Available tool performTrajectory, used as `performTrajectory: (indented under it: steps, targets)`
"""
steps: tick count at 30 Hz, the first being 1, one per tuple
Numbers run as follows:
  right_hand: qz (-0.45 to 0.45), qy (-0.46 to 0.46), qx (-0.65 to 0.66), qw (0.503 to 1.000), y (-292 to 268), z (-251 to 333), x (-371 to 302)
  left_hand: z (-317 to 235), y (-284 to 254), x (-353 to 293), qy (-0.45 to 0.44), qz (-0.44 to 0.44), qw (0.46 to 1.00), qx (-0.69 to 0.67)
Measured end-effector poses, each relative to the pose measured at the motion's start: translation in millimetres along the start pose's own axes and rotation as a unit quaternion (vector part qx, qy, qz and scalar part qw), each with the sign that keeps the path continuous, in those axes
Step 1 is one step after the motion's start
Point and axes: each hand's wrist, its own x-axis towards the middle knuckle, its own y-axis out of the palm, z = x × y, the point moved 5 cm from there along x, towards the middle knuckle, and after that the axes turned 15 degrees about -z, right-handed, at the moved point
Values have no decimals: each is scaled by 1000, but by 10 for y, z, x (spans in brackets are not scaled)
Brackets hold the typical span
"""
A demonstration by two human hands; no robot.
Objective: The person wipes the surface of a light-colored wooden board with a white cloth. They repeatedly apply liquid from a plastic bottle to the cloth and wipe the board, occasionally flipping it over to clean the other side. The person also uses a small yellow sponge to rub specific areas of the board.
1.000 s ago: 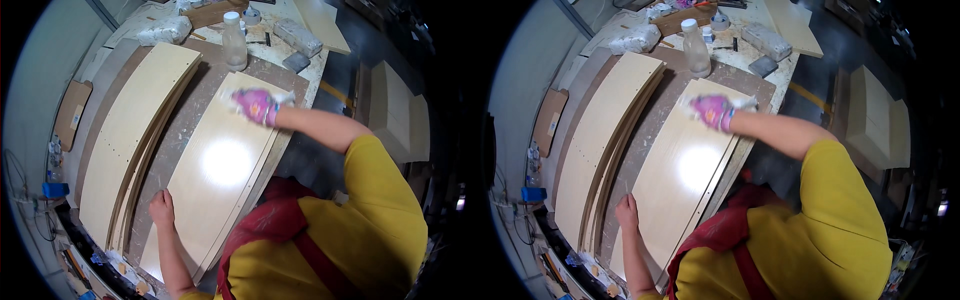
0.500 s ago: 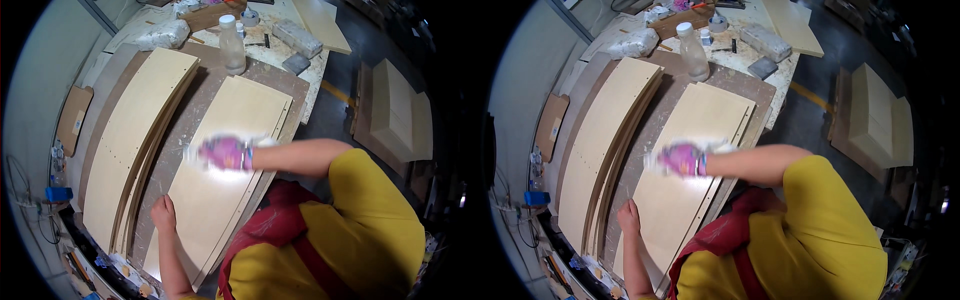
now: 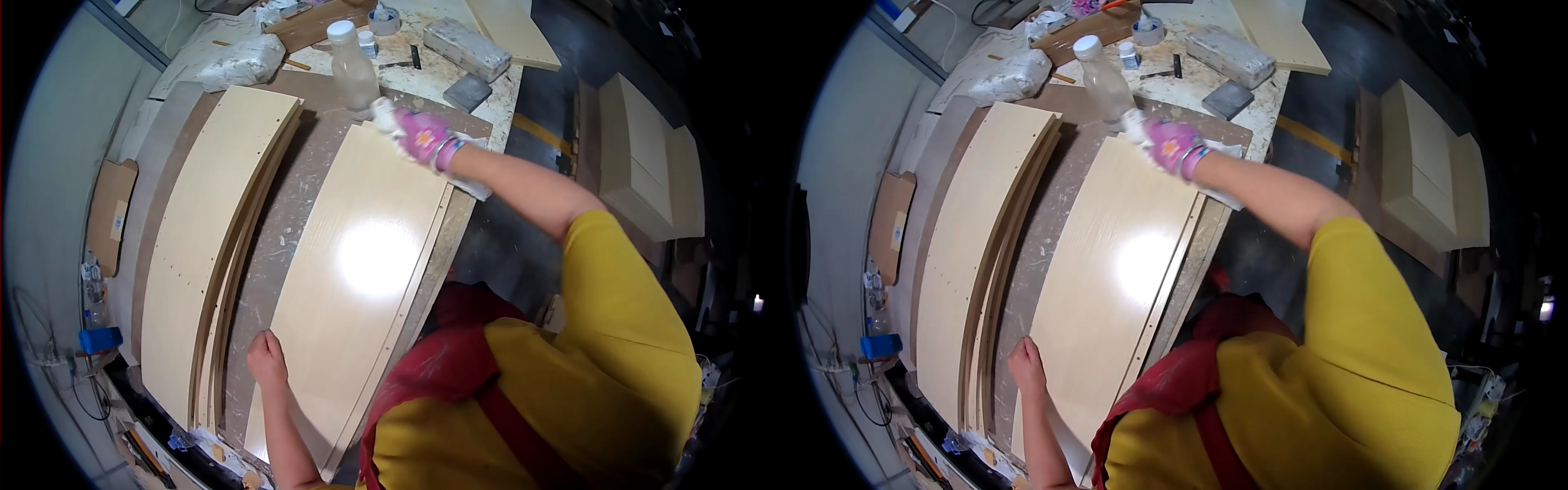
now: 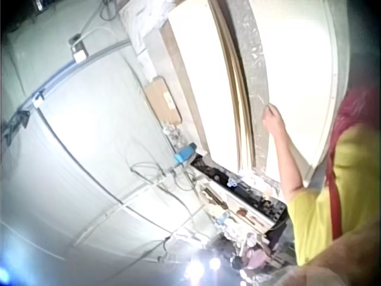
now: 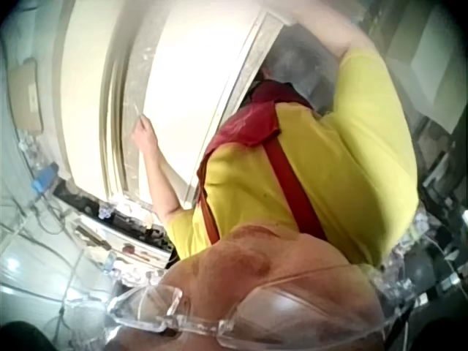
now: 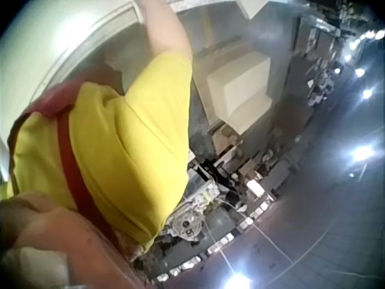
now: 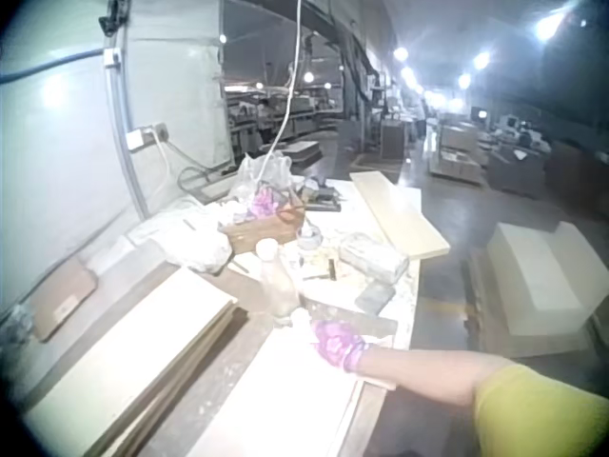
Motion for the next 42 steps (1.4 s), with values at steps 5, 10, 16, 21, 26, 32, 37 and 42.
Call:
performTrajectory:
  steps: [5, 10, 16, 21, 26, 32, 37, 42]
  targets:
    - [-93, -170, -55, 979, -275, -254, 55, -319, -93, 115, 18, 31, 998, 42]
    - [-83, -169, -13, 982, -542, -290, -129, -1422, 255, 624, 115, 0, 993, -24]
    - [7, -247, -91, 965, 61, 102, 197, -2044, 922, 933, 135, 48, 989, -31]
    - [-53, -309, -60, 948, 182, 478, 267, -2090, 832, 911, 159, 32, 986, -25]
    - [58, -173, -33, 983, -212, 33, 130, -2106, 866, 884, 154, 22, 988, 2]
    - [16, -304, -116, 945, 63, 271, 51, -2030, 892, 871, 156, 8, 988, -5]
    - [260, -475, -63, 839, 308, 872, -1399, -2043, 875, 896, 110, -12, 993, -27]
    - [193, -375, -57, 905, -69, 450, -1353, -1004, 335, 482, 24, -91, 990, -106]
